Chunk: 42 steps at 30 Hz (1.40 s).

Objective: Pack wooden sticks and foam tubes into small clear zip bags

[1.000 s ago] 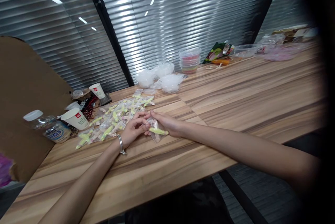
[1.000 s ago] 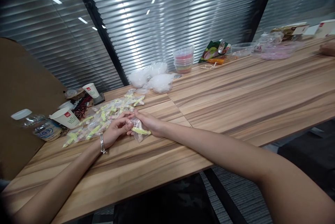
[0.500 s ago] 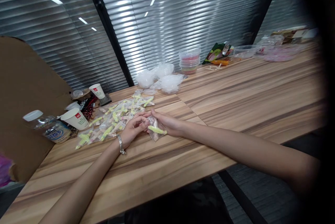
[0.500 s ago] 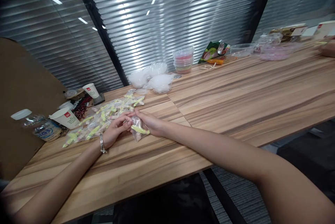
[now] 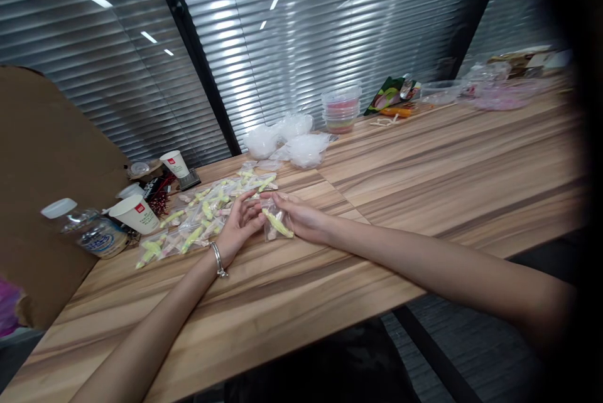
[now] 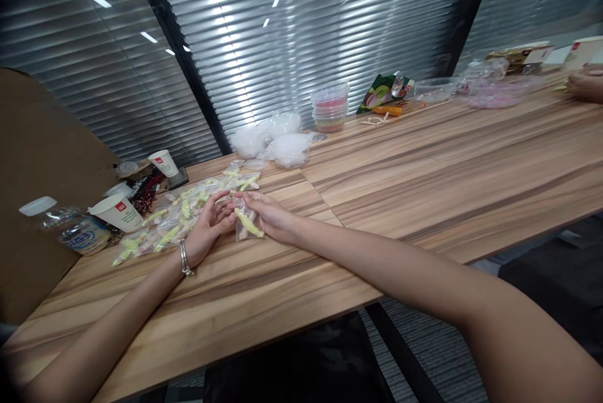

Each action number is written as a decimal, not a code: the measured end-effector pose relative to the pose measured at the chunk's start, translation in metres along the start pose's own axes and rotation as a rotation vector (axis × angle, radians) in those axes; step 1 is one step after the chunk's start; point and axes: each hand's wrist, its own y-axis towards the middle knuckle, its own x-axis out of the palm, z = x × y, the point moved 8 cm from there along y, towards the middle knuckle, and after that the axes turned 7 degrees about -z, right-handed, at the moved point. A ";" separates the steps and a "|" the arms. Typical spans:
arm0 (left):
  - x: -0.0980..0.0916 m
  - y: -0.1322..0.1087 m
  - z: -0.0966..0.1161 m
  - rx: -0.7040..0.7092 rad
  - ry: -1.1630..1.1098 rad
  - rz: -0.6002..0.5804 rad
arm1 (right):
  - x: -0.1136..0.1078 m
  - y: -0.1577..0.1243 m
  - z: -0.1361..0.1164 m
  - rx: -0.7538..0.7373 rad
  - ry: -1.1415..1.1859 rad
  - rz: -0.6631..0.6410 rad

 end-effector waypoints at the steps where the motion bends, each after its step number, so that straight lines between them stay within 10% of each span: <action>1: 0.000 0.000 -0.003 -0.020 -0.013 0.003 | -0.002 0.000 -0.003 -0.033 -0.005 0.002; 42: 0.005 -0.001 0.007 -0.011 0.244 -0.022 | 0.008 -0.002 -0.007 -0.040 -0.070 -0.061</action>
